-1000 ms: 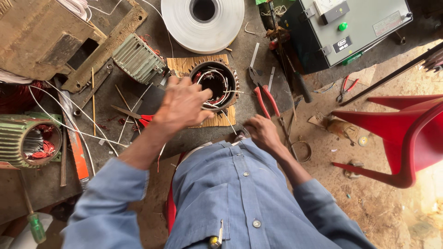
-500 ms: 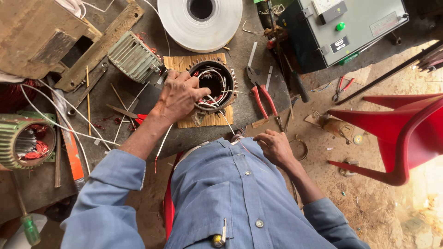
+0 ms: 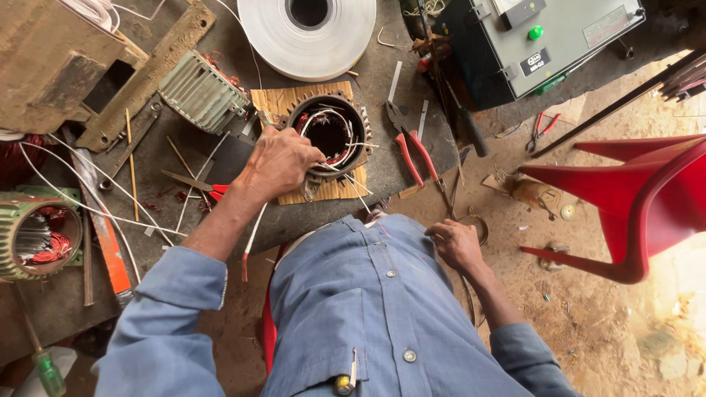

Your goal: The person rewinds an electric motor stator, cutting lengths of white insulated wire with scissors and pliers and pressing the wire into the stator slots by hand. They rotate the stator housing to reach different sides and trim excess wire as they fill the slots.

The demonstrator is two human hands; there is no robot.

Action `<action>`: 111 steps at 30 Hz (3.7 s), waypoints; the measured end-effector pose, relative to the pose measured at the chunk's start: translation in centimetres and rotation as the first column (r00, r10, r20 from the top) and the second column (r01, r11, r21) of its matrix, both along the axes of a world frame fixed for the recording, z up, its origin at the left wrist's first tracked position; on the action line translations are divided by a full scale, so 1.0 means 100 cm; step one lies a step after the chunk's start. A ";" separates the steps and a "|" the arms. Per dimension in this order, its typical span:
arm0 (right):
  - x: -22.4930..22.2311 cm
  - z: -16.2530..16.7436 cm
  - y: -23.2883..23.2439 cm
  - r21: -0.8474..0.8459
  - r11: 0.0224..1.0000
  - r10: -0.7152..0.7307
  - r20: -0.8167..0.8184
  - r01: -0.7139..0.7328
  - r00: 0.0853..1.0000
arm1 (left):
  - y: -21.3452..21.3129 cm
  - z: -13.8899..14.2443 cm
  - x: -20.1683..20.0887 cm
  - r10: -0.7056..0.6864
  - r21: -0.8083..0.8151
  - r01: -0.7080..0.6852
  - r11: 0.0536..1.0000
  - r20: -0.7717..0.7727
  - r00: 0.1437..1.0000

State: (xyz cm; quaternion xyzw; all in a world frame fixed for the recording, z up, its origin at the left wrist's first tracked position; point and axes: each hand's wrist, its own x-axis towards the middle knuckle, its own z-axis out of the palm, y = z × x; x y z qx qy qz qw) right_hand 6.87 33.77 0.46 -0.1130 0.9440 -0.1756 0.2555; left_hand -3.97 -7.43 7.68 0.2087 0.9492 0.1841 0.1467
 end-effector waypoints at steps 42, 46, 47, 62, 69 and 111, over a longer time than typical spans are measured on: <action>-0.109 0.102 -0.144 -0.528 0.831 -0.094 -0.439 -0.173 0.894 | 0.050 0.007 0.014 0.252 0.675 -0.260 0.691 0.112 0.961; -0.094 0.078 -0.146 -0.528 0.849 -0.148 -0.301 -0.035 0.942 | 0.047 0.000 0.013 0.196 0.532 -0.104 0.840 -0.118 0.974; -0.092 0.070 -0.145 -0.580 0.814 -0.196 -0.243 0.019 0.950 | 0.043 -0.001 0.011 0.194 0.486 -0.112 0.867 -0.123 0.973; -0.062 0.031 -0.154 -0.553 0.700 -0.185 0.471 0.452 0.863 | 0.012 0.003 -0.010 -0.065 -0.044 0.053 0.998 -0.351 0.934; -0.050 0.026 -0.156 -0.619 0.588 -0.153 0.547 0.520 0.823 | 0.011 0.008 -0.013 -0.145 -0.045 0.138 0.989 -0.403 0.904; -0.071 0.020 -0.160 -0.682 0.441 -0.165 0.577 0.583 0.800 | 0.033 -0.006 -0.013 0.099 0.462 -0.120 0.879 0.070 0.993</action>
